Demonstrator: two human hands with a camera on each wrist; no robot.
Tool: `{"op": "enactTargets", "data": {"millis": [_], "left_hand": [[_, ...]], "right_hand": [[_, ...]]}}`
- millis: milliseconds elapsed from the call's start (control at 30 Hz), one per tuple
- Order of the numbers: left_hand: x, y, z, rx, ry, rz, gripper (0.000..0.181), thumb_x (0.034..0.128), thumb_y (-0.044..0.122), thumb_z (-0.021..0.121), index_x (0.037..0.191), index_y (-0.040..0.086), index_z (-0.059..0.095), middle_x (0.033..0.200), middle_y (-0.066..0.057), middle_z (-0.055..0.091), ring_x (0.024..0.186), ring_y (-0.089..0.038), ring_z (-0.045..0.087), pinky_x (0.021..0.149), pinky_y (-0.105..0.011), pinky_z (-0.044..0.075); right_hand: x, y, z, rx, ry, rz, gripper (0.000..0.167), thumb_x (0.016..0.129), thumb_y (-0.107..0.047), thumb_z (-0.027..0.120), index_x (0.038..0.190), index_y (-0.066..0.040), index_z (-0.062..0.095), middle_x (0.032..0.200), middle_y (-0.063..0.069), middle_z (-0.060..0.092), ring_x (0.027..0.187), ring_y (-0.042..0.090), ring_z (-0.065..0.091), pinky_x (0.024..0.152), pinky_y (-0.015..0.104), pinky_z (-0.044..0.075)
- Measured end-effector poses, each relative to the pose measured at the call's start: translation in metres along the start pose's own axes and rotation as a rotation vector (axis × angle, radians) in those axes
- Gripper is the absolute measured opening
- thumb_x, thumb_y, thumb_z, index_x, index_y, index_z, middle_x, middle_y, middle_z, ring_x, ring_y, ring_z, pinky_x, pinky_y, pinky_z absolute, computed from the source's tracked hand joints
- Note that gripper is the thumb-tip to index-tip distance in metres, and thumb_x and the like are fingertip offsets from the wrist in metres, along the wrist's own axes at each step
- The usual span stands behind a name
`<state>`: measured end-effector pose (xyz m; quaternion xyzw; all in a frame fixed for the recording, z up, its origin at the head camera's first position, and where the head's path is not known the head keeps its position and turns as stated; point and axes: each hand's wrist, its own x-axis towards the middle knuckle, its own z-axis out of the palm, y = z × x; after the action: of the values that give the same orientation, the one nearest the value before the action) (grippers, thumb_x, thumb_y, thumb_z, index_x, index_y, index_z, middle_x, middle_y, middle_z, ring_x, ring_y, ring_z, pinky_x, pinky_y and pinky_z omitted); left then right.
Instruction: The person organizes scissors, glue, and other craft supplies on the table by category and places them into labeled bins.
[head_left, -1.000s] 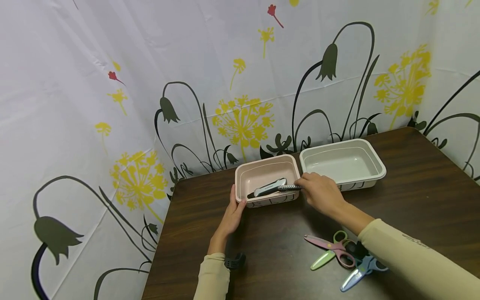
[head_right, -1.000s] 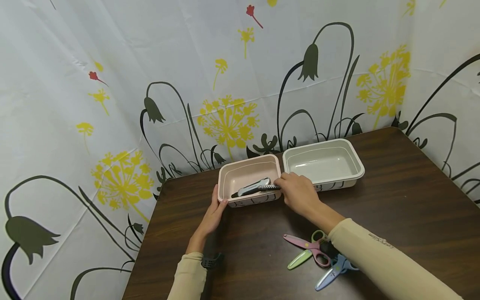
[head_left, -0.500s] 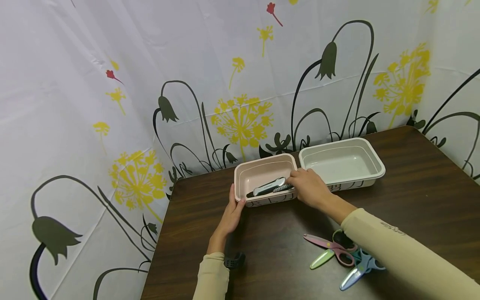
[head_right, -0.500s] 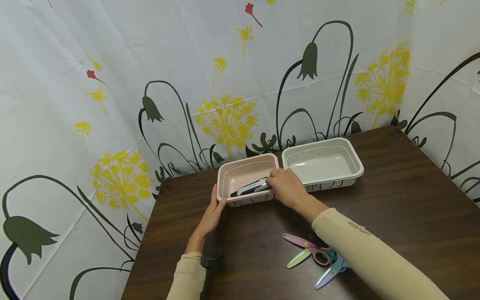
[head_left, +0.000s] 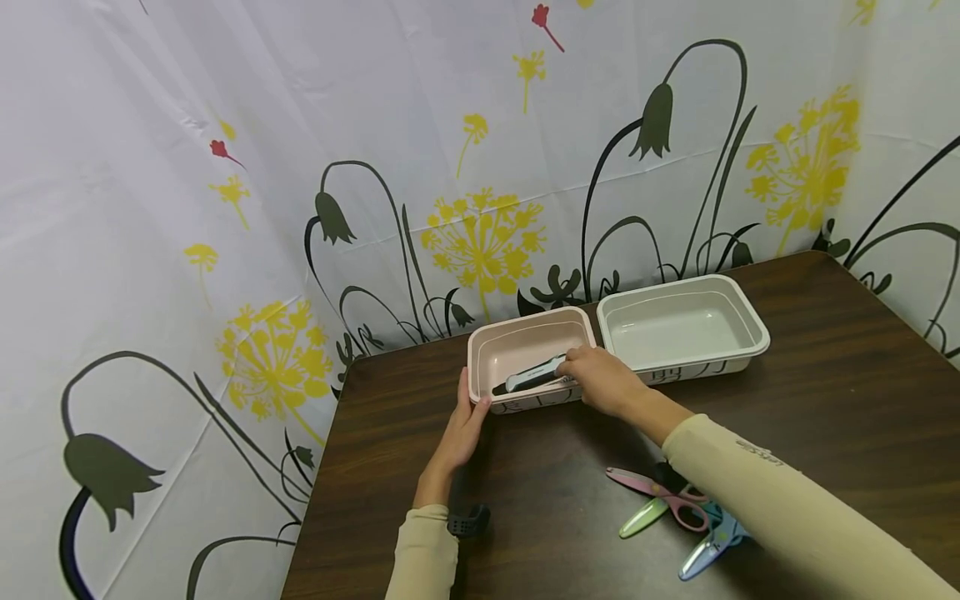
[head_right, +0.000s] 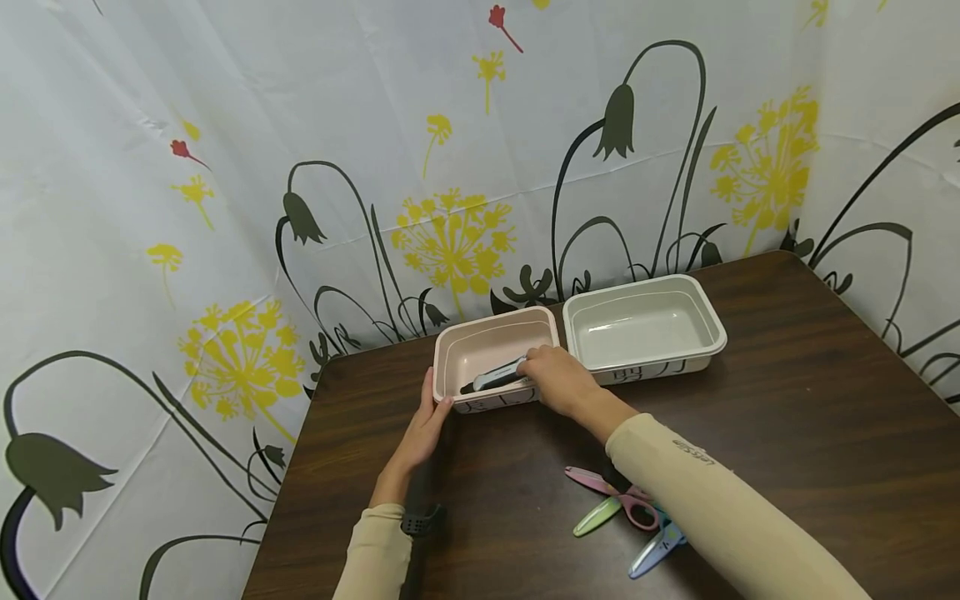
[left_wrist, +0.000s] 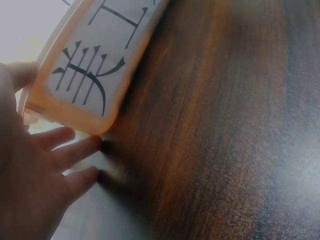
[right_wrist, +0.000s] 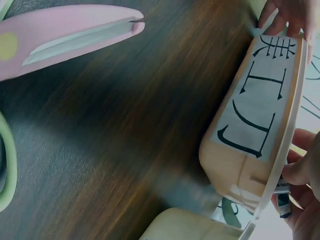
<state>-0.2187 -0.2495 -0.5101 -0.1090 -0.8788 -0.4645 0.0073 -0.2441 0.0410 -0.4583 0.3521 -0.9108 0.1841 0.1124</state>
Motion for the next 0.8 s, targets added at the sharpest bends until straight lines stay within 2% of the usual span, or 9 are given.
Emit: {"op": "enactTargets", "data": {"millis": [300, 433, 533, 767, 800], "left_hand": [[0.0, 0.001, 0.0, 0.006, -0.001, 0.004, 0.071, 0.1054, 0.03, 0.044, 0.158, 0.009, 0.002, 0.159, -0.023, 0.019, 0.141, -0.039, 0.028, 0.112, -0.055, 0.022], [0.0, 0.001, 0.0, 0.003, -0.001, 0.005, 0.071, 0.1053, 0.028, 0.045, 0.158, 0.008, 0.002, 0.158, -0.024, 0.019, 0.141, -0.04, 0.028, 0.111, -0.056, 0.022], [-0.001, 0.002, 0.0, 0.003, 0.007, 0.019, 0.069, 0.1055, 0.025, 0.045, 0.157, 0.006, 0.003, 0.158, -0.026, 0.019, 0.14, -0.042, 0.029, 0.111, -0.057, 0.022], [-0.011, 0.045, -0.009, -0.01, -0.03, 0.016, 0.066, 0.1044, 0.011, 0.044, 0.154, -0.006, 0.004, 0.153, -0.036, 0.019, 0.137, -0.05, 0.028, 0.109, -0.06, 0.023], [-0.01, 0.041, -0.008, -0.012, -0.031, 0.015, 0.066, 0.1045, 0.011, 0.044, 0.154, -0.005, 0.003, 0.153, -0.036, 0.018, 0.137, -0.049, 0.028, 0.11, -0.059, 0.022]], "right_hand": [[0.005, 0.001, 0.003, 0.116, -0.077, 0.063, 0.048, 0.072, 0.017, 0.057, 0.109, -0.008, 0.073, 0.103, 0.005, 0.066, 0.103, 0.026, 0.063, 0.09, 0.041, 0.049], [0.006, 0.001, 0.003, 0.168, -0.114, 0.016, 0.049, 0.073, 0.016, 0.051, 0.113, -0.004, 0.072, 0.107, 0.008, 0.066, 0.105, 0.027, 0.063, 0.092, 0.04, 0.049], [0.007, 0.002, 0.005, 0.163, -0.106, -0.028, 0.048, 0.075, 0.015, 0.048, 0.114, -0.003, 0.071, 0.105, 0.008, 0.067, 0.103, 0.027, 0.063, 0.091, 0.04, 0.049], [0.008, 0.001, 0.005, 0.177, -0.113, -0.018, 0.048, 0.079, 0.012, 0.047, 0.118, -0.004, 0.069, 0.111, 0.009, 0.066, 0.107, 0.026, 0.062, 0.095, 0.041, 0.047], [0.008, 0.002, 0.005, 0.181, -0.114, -0.013, 0.048, 0.08, 0.011, 0.047, 0.12, -0.004, 0.069, 0.113, 0.009, 0.066, 0.108, 0.026, 0.061, 0.096, 0.041, 0.046]]}}
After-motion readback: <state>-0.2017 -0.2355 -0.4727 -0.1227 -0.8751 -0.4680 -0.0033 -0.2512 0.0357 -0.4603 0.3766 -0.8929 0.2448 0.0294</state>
